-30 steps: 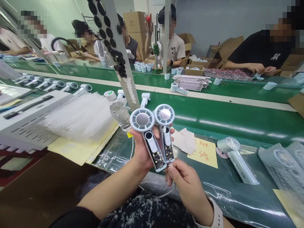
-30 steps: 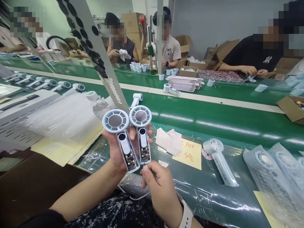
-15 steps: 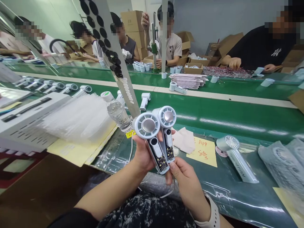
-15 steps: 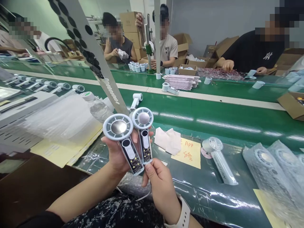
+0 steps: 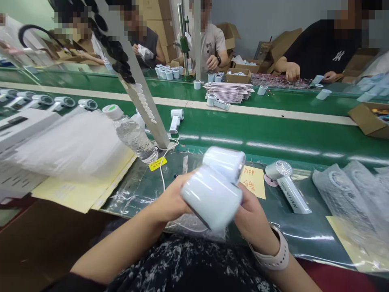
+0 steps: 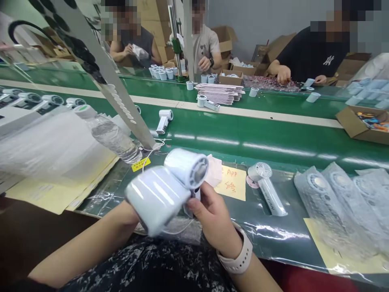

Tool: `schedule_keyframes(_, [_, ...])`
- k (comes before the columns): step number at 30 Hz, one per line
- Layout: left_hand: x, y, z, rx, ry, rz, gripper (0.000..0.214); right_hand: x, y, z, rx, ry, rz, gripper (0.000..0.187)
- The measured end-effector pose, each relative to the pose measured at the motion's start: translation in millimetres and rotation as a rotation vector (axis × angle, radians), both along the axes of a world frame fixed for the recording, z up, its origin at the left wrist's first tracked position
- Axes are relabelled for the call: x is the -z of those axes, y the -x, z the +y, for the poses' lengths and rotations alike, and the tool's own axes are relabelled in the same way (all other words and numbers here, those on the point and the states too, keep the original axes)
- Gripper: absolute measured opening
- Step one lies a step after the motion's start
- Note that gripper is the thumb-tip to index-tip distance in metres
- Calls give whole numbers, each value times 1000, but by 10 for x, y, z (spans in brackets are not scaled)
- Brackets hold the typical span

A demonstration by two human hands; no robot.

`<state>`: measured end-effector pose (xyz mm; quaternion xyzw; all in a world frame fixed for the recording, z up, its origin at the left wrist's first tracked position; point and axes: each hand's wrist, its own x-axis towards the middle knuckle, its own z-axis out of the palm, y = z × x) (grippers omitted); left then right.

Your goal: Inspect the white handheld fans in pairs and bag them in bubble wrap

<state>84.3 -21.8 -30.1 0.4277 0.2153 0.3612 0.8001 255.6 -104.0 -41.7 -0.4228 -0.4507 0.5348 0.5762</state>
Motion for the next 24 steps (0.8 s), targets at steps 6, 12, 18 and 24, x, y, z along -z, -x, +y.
schedule_keyframes(6, [141, -77, 0, 3, 9, -12, 44, 53, -137, -35, 200, 139, 30, 39])
schedule_keyframes(12, [104, -118, -132, 150, 16, -50, 41, 46, -171, -150, 28, 113, 87, 38])
schedule_keyframes(18, [43, -183, -177, 166, -56, -24, 31, 53, -131, -172, -13, 116, 145, 41])
schedule_keyframes(24, [40, -165, -199, 209, -11, -107, 45, 91, -109, -144, 24, 177, 208, 40])
